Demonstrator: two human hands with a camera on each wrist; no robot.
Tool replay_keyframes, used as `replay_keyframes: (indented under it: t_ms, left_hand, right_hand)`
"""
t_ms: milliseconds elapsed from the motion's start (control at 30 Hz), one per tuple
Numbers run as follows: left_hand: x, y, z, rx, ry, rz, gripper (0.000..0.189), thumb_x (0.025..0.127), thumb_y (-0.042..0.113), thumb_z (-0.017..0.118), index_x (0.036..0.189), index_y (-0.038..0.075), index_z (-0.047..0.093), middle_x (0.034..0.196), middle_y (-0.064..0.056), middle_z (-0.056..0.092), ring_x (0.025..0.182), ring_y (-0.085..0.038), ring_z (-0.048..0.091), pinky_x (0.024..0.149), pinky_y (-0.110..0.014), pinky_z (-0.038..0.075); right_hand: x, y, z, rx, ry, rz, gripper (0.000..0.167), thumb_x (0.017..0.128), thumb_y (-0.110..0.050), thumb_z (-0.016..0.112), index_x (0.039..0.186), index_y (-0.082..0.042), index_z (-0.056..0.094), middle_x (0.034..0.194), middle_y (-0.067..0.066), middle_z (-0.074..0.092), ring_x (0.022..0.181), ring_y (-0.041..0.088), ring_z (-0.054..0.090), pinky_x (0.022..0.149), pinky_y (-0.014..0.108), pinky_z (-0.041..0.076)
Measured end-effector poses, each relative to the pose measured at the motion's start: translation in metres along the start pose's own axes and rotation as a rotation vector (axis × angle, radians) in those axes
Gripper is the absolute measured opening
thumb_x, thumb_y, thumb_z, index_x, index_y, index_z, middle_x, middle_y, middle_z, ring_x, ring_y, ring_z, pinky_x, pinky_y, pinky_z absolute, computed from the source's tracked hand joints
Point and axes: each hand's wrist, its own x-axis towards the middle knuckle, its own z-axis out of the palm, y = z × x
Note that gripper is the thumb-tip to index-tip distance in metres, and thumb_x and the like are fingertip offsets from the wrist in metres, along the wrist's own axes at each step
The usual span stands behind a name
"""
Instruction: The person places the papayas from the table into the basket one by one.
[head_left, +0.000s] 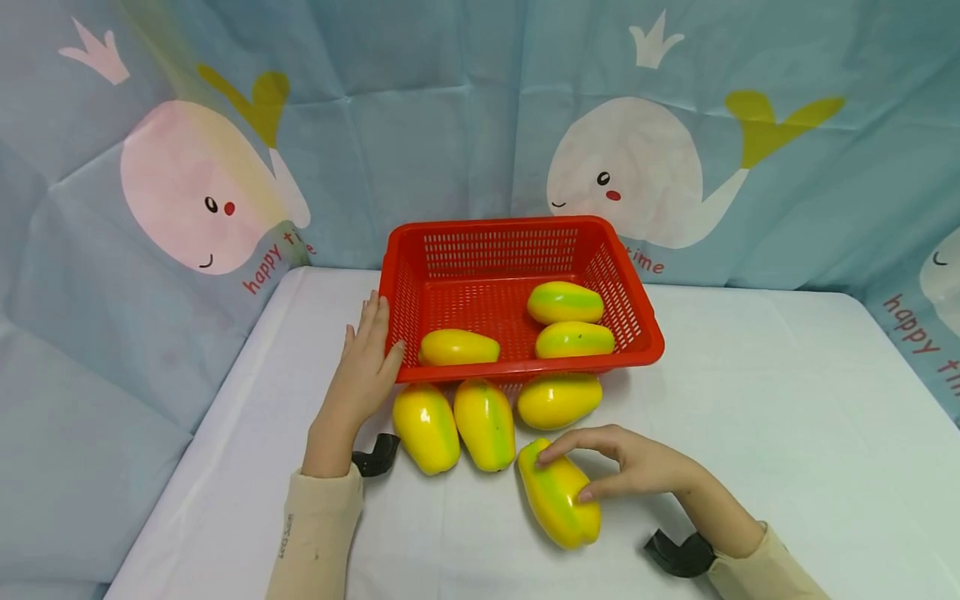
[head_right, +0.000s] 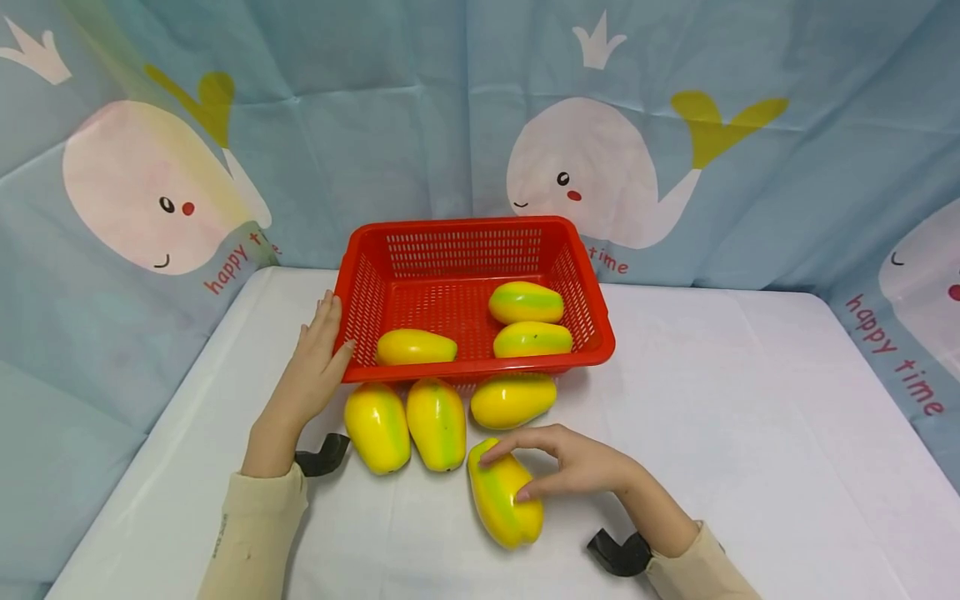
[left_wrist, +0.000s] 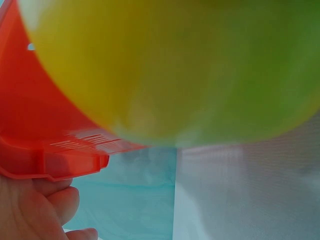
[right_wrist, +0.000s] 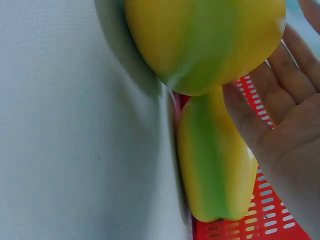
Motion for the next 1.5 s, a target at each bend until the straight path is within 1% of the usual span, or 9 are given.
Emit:
replay_keyframes:
  t_ms: [267,500,767,933,1100,1200,1300,1400,1500]
  left_hand:
    - [0.001,0.001,-0.002,-0.003,0.004,0.001,0.065,0.098,0.023,0.041,0.15,-0.001,0.01,0.158,-0.011,0.001,0.144,-0.028,0.002,0.112,-0.056,0.003]
    - [0.001,0.001,-0.001,0.003,0.004,0.0,0.065,0.098,0.024,0.041,0.15,-0.001,0.01,0.158,-0.011,0.0,0.144,-0.028,0.001,0.112,-0.056,0.002]
    - [0.001,-0.001,-0.002,-0.001,0.012,0.006,0.065,0.098,0.023,0.041,0.149,-0.002,0.011,0.158,-0.012,0.001,0.144,-0.029,0.002,0.112,-0.056,0.002]
    - [0.0,-0.001,-0.001,0.002,0.014,0.007,0.065,0.098,0.024,0.041,0.149,-0.002,0.011,0.158,-0.012,0.002,0.144,-0.03,0.002,0.111,-0.058,0.003]
    - [0.001,-0.001,-0.001,0.004,0.018,0.013,0.065,0.097,0.024,0.041,0.149,-0.002,0.011,0.157,-0.015,0.003,0.144,-0.03,0.002,0.111,-0.058,0.004]
    - [0.001,-0.001,0.0,0.002,0.021,0.014,0.065,0.097,0.023,0.042,0.149,-0.002,0.012,0.157,-0.016,0.005,0.144,-0.031,0.003,0.111,-0.057,0.003]
    - [0.001,-0.001,0.0,0.004,0.018,0.013,0.065,0.097,0.022,0.042,0.149,-0.002,0.012,0.157,-0.015,0.004,0.144,-0.031,0.004,0.111,-0.057,0.004]
    - [0.001,-0.001,0.0,0.004,0.008,0.006,0.064,0.098,0.023,0.041,0.15,-0.002,0.011,0.158,-0.012,0.002,0.144,-0.03,0.003,0.111,-0.057,0.004]
    - [0.0,0.0,0.001,0.0,0.0,0.0,0.064,0.098,0.023,0.04,0.15,-0.001,0.01,0.158,-0.012,0.001,0.144,-0.029,0.002,0.112,-0.056,0.003]
  right_hand:
    - [-0.004,0.003,-0.002,-0.035,-0.073,-0.042,0.055,0.083,-0.006,0.07,0.134,-0.009,0.05,0.136,0.007,0.05,0.13,0.021,0.04,0.11,0.032,0.027]
    - [-0.008,0.002,-0.002,-0.169,-0.18,-0.07,0.055,0.085,-0.014,0.07,0.136,-0.014,0.047,0.145,0.007,0.04,0.137,0.022,0.029,0.112,0.032,0.022]
    - [-0.003,-0.001,0.002,-0.257,-0.168,-0.067,0.064,0.08,-0.007,0.073,0.137,-0.015,0.047,0.147,0.006,0.037,0.138,0.022,0.027,0.112,0.033,0.022]
    - [-0.001,-0.002,0.008,-0.305,-0.143,-0.049,0.073,0.074,0.004,0.072,0.138,-0.018,0.047,0.148,0.004,0.036,0.138,0.021,0.026,0.111,0.034,0.026]
    - [0.002,-0.002,0.014,-0.394,-0.086,-0.077,0.078,0.069,0.011,0.07,0.137,-0.02,0.047,0.146,0.003,0.038,0.136,0.022,0.03,0.11,0.036,0.028]
    - [0.005,-0.001,0.018,-0.451,-0.047,-0.082,0.072,0.073,0.0,0.075,0.136,-0.022,0.047,0.144,0.002,0.039,0.134,0.021,0.032,0.11,0.038,0.028]
    - [0.007,0.001,0.022,-0.478,0.009,-0.075,0.064,0.078,-0.019,0.078,0.134,-0.023,0.047,0.141,0.001,0.041,0.13,0.02,0.035,0.108,0.038,0.03]
    - [0.008,0.002,0.024,-0.469,0.084,-0.039,0.064,0.076,-0.033,0.078,0.132,-0.024,0.048,0.135,-0.001,0.044,0.125,0.018,0.038,0.106,0.036,0.033]
    - [0.007,0.003,0.026,-0.452,0.149,0.007,0.068,0.071,-0.037,0.081,0.13,-0.025,0.048,0.13,-0.004,0.045,0.12,0.015,0.041,0.104,0.033,0.036]
